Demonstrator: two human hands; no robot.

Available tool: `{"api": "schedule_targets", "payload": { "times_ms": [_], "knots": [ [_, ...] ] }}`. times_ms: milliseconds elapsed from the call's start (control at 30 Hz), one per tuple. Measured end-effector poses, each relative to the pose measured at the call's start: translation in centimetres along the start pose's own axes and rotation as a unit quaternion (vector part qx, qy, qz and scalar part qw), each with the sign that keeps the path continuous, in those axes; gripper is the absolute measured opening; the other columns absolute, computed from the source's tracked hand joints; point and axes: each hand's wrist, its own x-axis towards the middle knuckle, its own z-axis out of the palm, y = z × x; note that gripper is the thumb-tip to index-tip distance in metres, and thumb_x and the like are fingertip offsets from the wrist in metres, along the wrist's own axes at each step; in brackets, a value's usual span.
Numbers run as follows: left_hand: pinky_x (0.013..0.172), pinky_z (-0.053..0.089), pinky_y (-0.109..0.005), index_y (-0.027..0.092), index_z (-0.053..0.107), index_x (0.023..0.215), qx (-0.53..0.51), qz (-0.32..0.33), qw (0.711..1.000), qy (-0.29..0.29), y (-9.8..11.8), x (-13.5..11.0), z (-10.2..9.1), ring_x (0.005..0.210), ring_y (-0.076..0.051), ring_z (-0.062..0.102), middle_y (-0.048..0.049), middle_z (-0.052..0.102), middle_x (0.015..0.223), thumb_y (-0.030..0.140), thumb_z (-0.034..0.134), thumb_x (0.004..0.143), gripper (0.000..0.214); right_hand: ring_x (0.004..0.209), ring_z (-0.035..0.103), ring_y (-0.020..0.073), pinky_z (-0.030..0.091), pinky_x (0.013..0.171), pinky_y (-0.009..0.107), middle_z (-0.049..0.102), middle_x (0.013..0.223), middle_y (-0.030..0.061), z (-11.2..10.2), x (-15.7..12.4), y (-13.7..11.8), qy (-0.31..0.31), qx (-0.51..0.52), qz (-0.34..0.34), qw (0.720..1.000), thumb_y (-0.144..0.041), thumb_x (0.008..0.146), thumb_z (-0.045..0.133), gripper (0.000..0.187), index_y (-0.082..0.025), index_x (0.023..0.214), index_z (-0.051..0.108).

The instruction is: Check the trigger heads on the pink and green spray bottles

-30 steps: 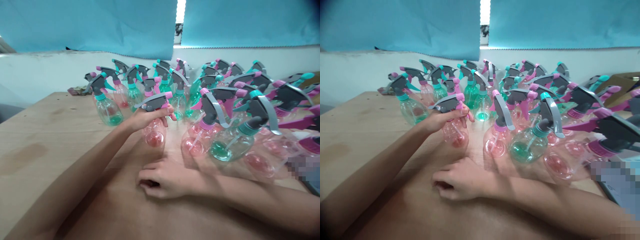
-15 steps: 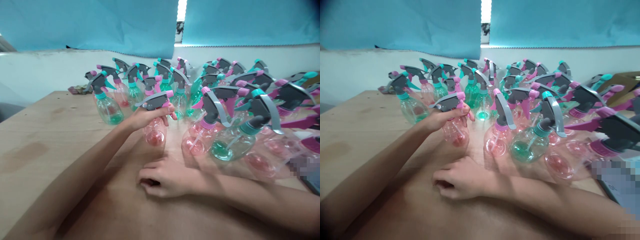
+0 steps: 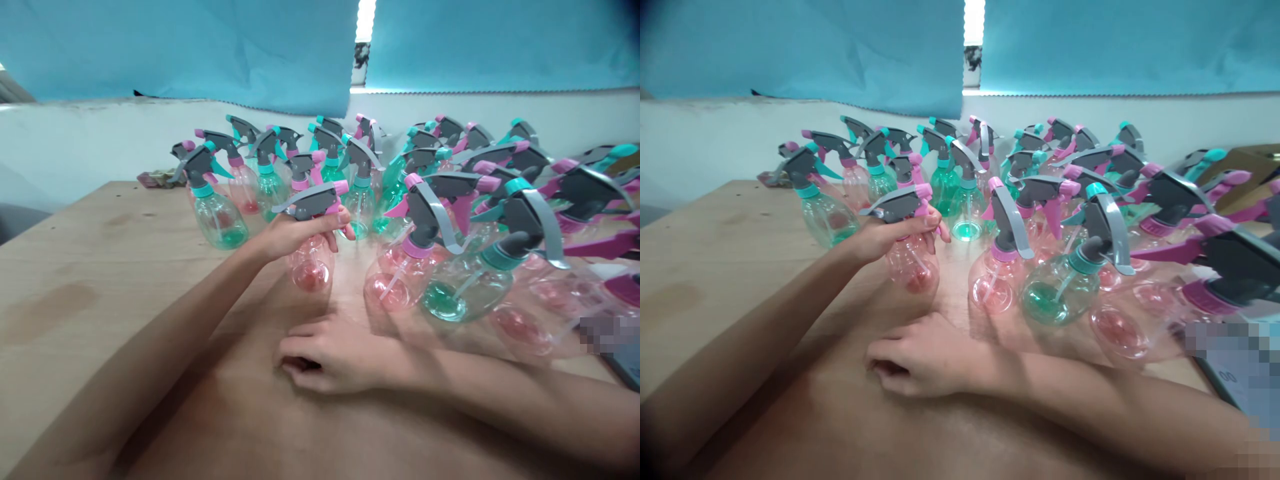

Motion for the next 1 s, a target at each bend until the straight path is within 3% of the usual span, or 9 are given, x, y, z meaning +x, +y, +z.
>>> {"api": "schedule_targets", "payload": {
  "times_ms": [1000],
  "knots": [
    [0.066, 0.057, -0.025, 0.017, 0.074, 0.092, -0.006, 0.001, 1.000, 0.009, 0.42, -0.01, 0.21, 0.067, -0.014, 0.071, -0.0034, 0.080, 0.090, 0.047, 0.078, 0.092, 0.031, 0.077, 0.064, 0.0137, 0.041, 0.068, 0.027, 0.075, 0.096, 0.0007, 0.03, -0.03, 0.11, -0.004, -0.017, -0.004, 1.000, -0.025, 0.100, 0.055, 0.016, -0.022, 0.104, 0.070]
  ]
}}
